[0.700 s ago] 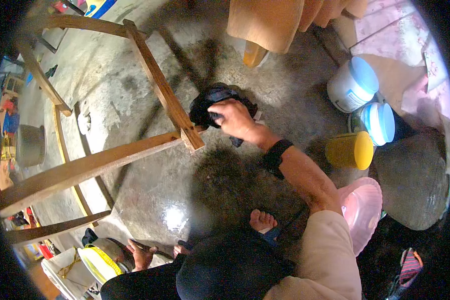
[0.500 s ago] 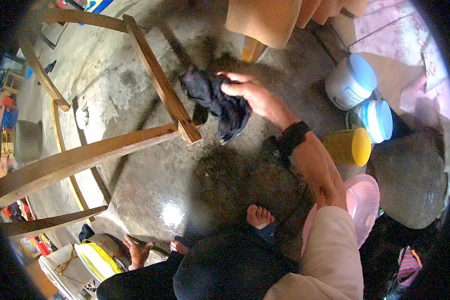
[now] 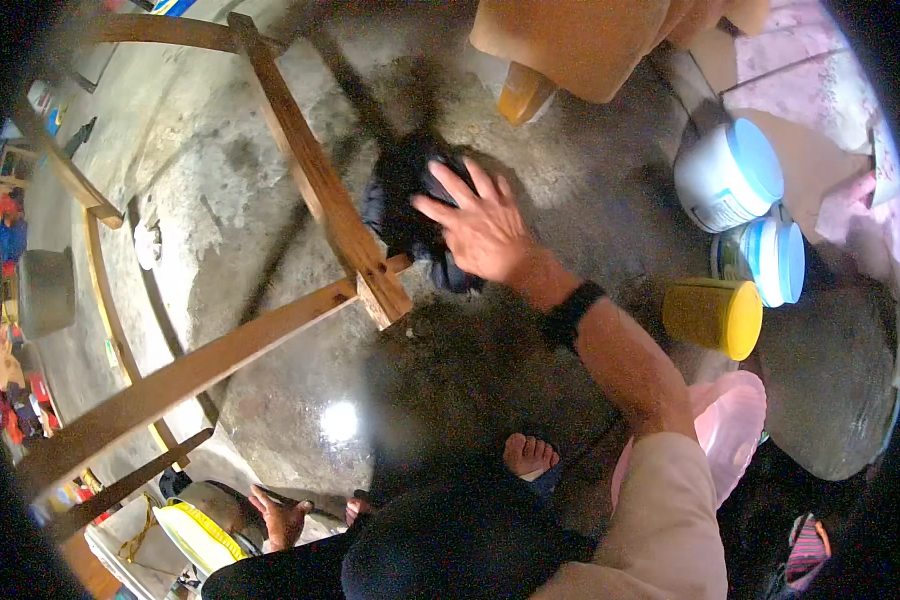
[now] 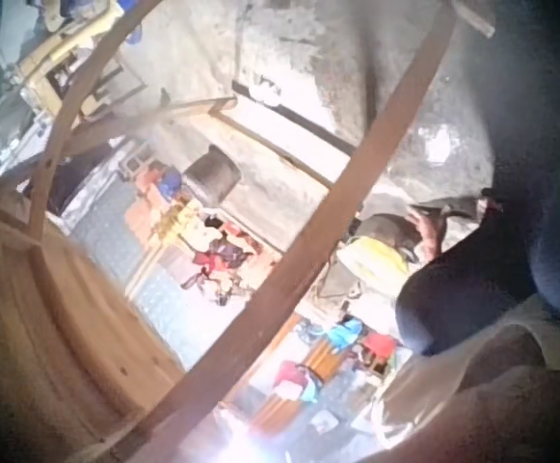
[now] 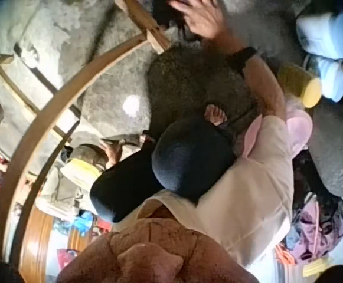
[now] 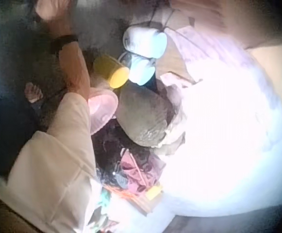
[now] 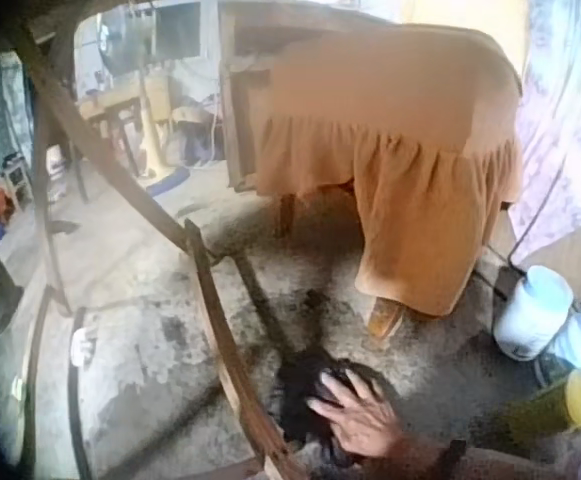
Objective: Cleaning a concrete floor using a wet cloth and a bucket of water.
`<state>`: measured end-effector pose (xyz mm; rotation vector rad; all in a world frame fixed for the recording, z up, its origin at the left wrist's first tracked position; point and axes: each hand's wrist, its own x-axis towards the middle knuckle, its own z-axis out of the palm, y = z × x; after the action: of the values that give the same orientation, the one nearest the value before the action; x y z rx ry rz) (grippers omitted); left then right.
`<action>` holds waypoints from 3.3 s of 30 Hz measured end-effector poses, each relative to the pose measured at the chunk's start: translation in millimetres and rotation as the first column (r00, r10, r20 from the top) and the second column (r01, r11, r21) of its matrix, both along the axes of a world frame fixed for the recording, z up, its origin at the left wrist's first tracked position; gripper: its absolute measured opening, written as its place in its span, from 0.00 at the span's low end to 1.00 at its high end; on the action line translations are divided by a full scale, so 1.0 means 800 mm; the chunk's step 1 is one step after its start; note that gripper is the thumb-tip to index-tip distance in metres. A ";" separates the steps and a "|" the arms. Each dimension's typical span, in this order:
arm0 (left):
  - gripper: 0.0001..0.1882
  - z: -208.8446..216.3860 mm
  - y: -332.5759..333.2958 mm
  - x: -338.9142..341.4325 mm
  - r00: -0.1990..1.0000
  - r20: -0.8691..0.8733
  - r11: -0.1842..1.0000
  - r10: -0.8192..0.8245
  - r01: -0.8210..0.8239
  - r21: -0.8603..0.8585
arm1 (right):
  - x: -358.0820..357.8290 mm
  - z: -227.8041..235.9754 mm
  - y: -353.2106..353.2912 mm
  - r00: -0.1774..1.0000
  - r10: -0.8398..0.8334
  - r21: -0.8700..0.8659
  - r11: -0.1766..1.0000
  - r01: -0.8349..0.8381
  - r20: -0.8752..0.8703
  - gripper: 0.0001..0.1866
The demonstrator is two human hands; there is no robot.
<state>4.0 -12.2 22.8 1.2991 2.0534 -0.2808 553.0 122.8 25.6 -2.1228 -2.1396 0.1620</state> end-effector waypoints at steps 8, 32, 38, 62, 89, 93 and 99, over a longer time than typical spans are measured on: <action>0.69 -0.029 -0.018 -0.038 0.962 0.273 0.993 0.018 -0.049 0.107 | 0.019 -0.011 0.186 0.999 -0.050 0.020 0.999 0.049 0.014 0.25; 0.69 0.011 -0.003 0.009 0.999 0.030 0.999 -0.025 0.023 0.043 | 0.054 -0.011 0.215 0.930 -0.333 0.031 0.943 0.333 0.154 0.24; 0.67 0.021 0.006 0.016 0.999 -0.042 0.999 -0.026 0.025 -0.030 | 0.041 -0.026 0.099 0.987 -0.156 0.180 0.971 0.159 -0.032 0.31; 0.68 0.002 0.001 0.000 1.000 -0.019 1.000 -0.015 0.015 -0.019 | 0.010 -0.022 -0.006 0.989 -0.145 0.224 0.963 0.147 -0.027 0.32; 0.28 0.113 0.059 0.077 0.876 0.050 0.869 -0.480 0.468 0.161 | -0.133 0.029 -0.088 0.737 0.489 0.094 0.856 -0.509 -0.467 0.24; 0.29 0.130 0.109 0.143 0.720 0.107 0.678 -0.686 0.578 0.455 | -0.079 0.027 -0.111 0.731 0.371 0.144 0.923 -0.356 -0.572 0.19; 0.36 0.057 0.130 0.270 0.238 0.066 0.242 -0.969 0.855 0.460 | -0.016 0.020 -0.086 0.966 0.126 0.170 0.982 -0.089 -0.226 0.24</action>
<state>219.7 91.4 68.8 2.5240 0.7362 -0.1848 540.1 53.6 41.3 -1.8029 -2.0554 0.2336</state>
